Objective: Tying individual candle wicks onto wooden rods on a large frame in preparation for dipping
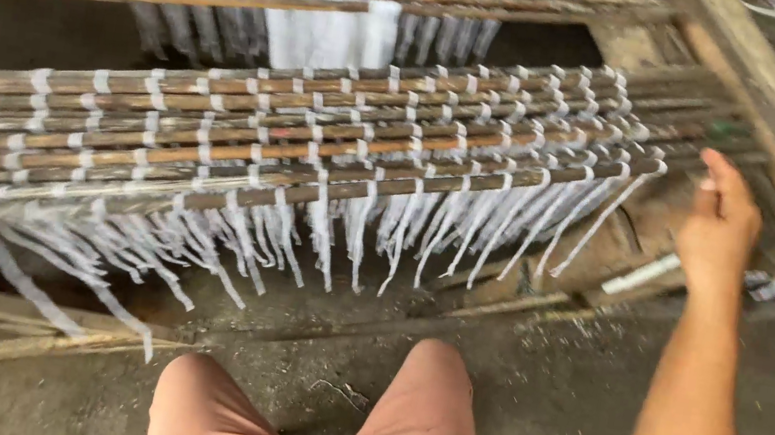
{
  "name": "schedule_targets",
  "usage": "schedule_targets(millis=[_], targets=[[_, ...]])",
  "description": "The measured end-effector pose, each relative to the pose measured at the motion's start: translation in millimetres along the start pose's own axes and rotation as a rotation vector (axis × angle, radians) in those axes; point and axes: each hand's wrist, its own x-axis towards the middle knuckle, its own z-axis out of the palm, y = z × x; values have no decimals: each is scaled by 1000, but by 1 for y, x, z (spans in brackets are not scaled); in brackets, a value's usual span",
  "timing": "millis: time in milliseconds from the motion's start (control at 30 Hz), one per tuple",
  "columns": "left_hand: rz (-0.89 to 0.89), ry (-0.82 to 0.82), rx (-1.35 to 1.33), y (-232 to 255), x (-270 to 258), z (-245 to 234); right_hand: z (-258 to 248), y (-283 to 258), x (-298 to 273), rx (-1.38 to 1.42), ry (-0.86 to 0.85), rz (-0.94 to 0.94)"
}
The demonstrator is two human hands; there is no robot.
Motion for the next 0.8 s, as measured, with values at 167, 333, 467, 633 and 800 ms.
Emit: schedule_targets(millis=[167,333,467,633,800], targets=[[934,143,667,223,-117,59,14,38,12,-96,-24,-130],[933,97,665,231,-113,69,39,-28,68,-255,95,-346],[836,38,666,260,-127,72,103,-185,126,98,-158,-320],[834,194,595,287,-198,75,160,-264,157,-53,-796,119],[754,309,663,225,-275,26,153,-275,164,-143,-886,152]])
